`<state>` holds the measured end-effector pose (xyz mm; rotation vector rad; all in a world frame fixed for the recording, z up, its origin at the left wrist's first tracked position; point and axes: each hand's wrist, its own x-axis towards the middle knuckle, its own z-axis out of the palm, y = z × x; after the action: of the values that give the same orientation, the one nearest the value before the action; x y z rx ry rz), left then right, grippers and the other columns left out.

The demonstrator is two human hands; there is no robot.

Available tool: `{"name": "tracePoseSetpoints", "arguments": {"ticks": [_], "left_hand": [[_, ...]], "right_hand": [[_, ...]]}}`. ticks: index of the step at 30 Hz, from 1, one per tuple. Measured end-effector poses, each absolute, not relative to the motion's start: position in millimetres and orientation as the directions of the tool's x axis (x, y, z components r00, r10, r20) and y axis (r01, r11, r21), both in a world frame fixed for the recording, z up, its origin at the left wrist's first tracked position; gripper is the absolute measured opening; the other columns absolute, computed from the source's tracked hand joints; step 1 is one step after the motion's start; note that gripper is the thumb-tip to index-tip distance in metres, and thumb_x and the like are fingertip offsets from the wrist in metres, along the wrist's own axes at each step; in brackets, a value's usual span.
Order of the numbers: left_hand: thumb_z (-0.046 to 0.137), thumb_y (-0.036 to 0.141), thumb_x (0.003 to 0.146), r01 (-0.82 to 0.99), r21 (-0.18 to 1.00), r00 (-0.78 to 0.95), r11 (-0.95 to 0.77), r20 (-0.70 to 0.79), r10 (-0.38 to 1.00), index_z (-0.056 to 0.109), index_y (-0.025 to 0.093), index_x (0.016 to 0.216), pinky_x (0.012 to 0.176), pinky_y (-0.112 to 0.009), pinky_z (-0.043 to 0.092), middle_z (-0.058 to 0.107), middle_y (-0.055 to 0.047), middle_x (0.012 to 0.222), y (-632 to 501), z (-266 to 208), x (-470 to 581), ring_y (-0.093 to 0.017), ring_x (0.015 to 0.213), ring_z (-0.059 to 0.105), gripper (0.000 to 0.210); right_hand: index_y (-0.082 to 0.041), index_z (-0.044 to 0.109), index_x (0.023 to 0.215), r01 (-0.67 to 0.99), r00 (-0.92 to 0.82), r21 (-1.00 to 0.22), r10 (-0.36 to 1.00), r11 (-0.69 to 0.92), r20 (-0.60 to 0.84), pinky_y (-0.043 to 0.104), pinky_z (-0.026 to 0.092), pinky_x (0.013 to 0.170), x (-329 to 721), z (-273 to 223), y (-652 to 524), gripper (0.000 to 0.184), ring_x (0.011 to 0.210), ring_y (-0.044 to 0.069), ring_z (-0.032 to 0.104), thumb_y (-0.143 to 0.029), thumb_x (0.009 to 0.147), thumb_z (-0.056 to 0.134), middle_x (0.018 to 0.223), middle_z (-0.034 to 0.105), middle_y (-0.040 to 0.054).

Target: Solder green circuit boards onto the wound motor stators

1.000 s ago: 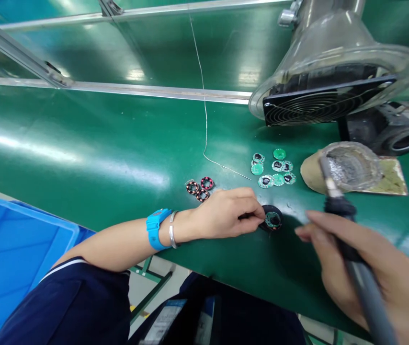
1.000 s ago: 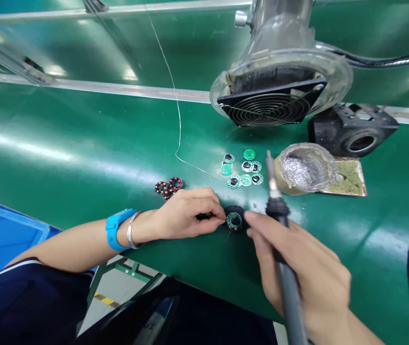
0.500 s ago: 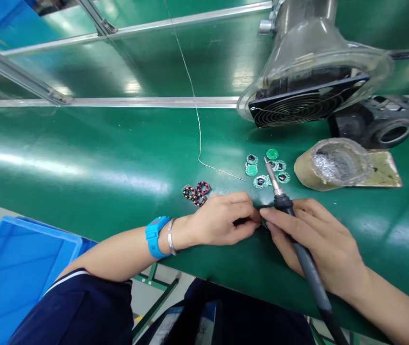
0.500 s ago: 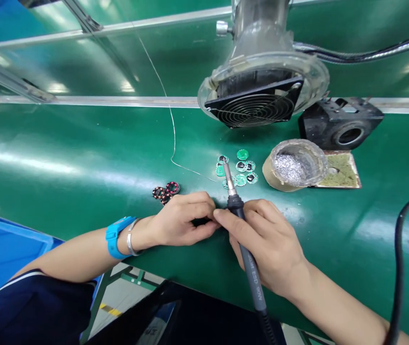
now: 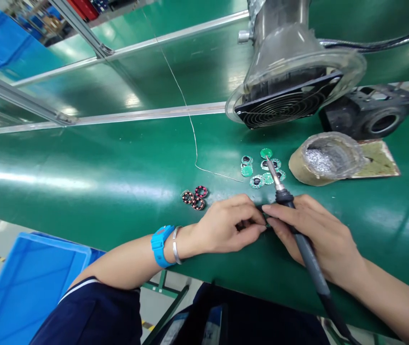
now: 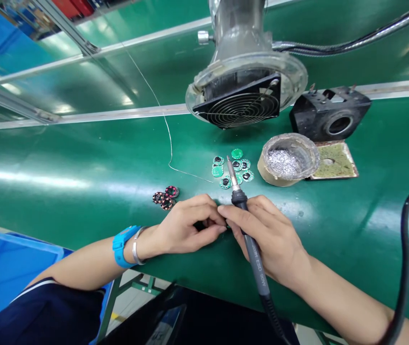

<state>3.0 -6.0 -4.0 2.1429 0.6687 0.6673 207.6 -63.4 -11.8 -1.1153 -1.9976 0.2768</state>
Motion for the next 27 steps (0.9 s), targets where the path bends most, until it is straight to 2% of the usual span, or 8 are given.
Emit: {"name": "tracePoseSetpoints", "arguments": {"ticks": [4, 7, 10, 13, 15, 19, 25, 27], "left_hand": [[0.069, 0.026, 0.082, 0.311, 0.93, 0.662, -0.194, -0.066, 0.746, 0.066, 0.015, 0.077, 0.054, -0.016, 0.046, 0.059, 0.002, 0.074, -4, 2, 5, -0.005, 0.06, 0.053, 0.012], [0.069, 0.025, 0.079, 0.337, 0.941, 0.647, 0.041, -0.263, 0.716, 0.064, 0.015, 0.075, 0.053, -0.016, 0.044, 0.059, 0.004, 0.069, -1, 5, 7, -0.005, 0.057, 0.051, 0.012], [0.067, 0.02, 0.076, 0.34, 0.929, 0.662, 0.15, -0.349, 0.663, 0.062, 0.015, 0.075, 0.052, -0.017, 0.042, 0.06, 0.005, 0.065, 1, 7, 8, -0.005, 0.055, 0.052, 0.007], [0.066, 0.02, 0.077, 0.359, 0.918, 0.671, 0.166, -0.378, 0.638, 0.061, 0.015, 0.076, 0.05, -0.017, 0.042, 0.06, 0.005, 0.064, 2, 7, 7, -0.006, 0.054, 0.054, 0.007], [0.065, 0.021, 0.078, 0.362, 0.916, 0.672, 0.173, -0.386, 0.632, 0.062, 0.015, 0.079, 0.051, -0.017, 0.044, 0.061, 0.004, 0.066, 2, 7, 6, -0.006, 0.055, 0.056, 0.007], [0.062, 0.017, 0.08, 0.352, 0.924, 0.671, 0.149, -0.36, 0.648, 0.063, 0.014, 0.081, 0.054, -0.017, 0.046, 0.063, 0.003, 0.071, 1, 6, 4, -0.006, 0.058, 0.058, 0.004], [0.059, 0.016, 0.079, 0.372, 0.928, 0.682, -0.011, -0.265, 0.682, 0.063, 0.014, 0.078, 0.054, -0.017, 0.045, 0.06, 0.002, 0.074, 1, 5, 4, -0.006, 0.06, 0.056, 0.005], [0.058, 0.014, 0.077, 0.38, 0.924, 0.677, -0.035, -0.252, 0.691, 0.062, 0.014, 0.075, 0.054, -0.018, 0.045, 0.06, 0.002, 0.073, 1, 5, 4, -0.006, 0.06, 0.056, 0.005]], "right_hand": [[-0.021, 0.057, 0.126, 0.616, -0.274, -0.518, 0.778, 0.593, 0.565, 0.03, 0.054, 0.072, 208, -14, -65, 0.05, 0.081, 0.014, 0.062, 0.001, 0.081, 0.064, 0.093, 0.072, 0.0027], [-0.023, 0.057, 0.128, 0.61, -0.254, -0.518, 0.767, 0.599, 0.589, 0.032, 0.055, 0.073, 208, -15, -65, 0.055, 0.081, 0.014, 0.063, 0.002, 0.08, 0.065, 0.095, 0.072, 0.0027], [-0.022, 0.055, 0.132, 0.554, -0.319, -0.507, 0.731, 0.66, 0.603, 0.037, 0.057, 0.083, 210, -17, -65, 0.056, 0.091, 0.017, 0.066, 0.001, 0.081, 0.063, 0.103, 0.072, 0.0043], [-0.022, 0.05, 0.138, 0.547, -0.383, -0.489, 0.722, 0.68, 0.575, 0.04, 0.057, 0.087, 210, -17, -66, 0.061, 0.088, 0.017, 0.067, 0.0, 0.082, 0.062, 0.095, 0.072, 0.0019], [-0.023, 0.05, 0.139, 0.566, -0.371, -0.476, 0.723, 0.673, 0.582, 0.039, 0.058, 0.084, 210, -14, -66, 0.064, 0.079, 0.016, 0.066, 0.001, 0.081, 0.062, 0.087, 0.071, -0.0001], [-0.019, 0.052, 0.137, 0.565, -0.36, -0.469, 0.714, 0.679, 0.601, 0.038, 0.058, 0.079, 209, -9, -67, 0.061, 0.069, 0.014, 0.062, 0.002, 0.08, 0.062, 0.089, 0.072, 0.0016], [-0.024, 0.051, 0.139, 0.554, -0.373, -0.524, 0.756, 0.647, 0.538, 0.038, 0.057, 0.076, 210, -10, -73, 0.061, 0.086, 0.019, 0.065, -0.001, 0.083, 0.059, 0.083, 0.071, -0.0007], [-0.023, 0.051, 0.139, 0.576, -0.365, -0.52, 0.767, 0.631, 0.527, 0.036, 0.056, 0.075, 211, -7, -76, 0.06, 0.085, 0.018, 0.065, -0.001, 0.083, 0.06, 0.085, 0.071, -0.0002]]}}
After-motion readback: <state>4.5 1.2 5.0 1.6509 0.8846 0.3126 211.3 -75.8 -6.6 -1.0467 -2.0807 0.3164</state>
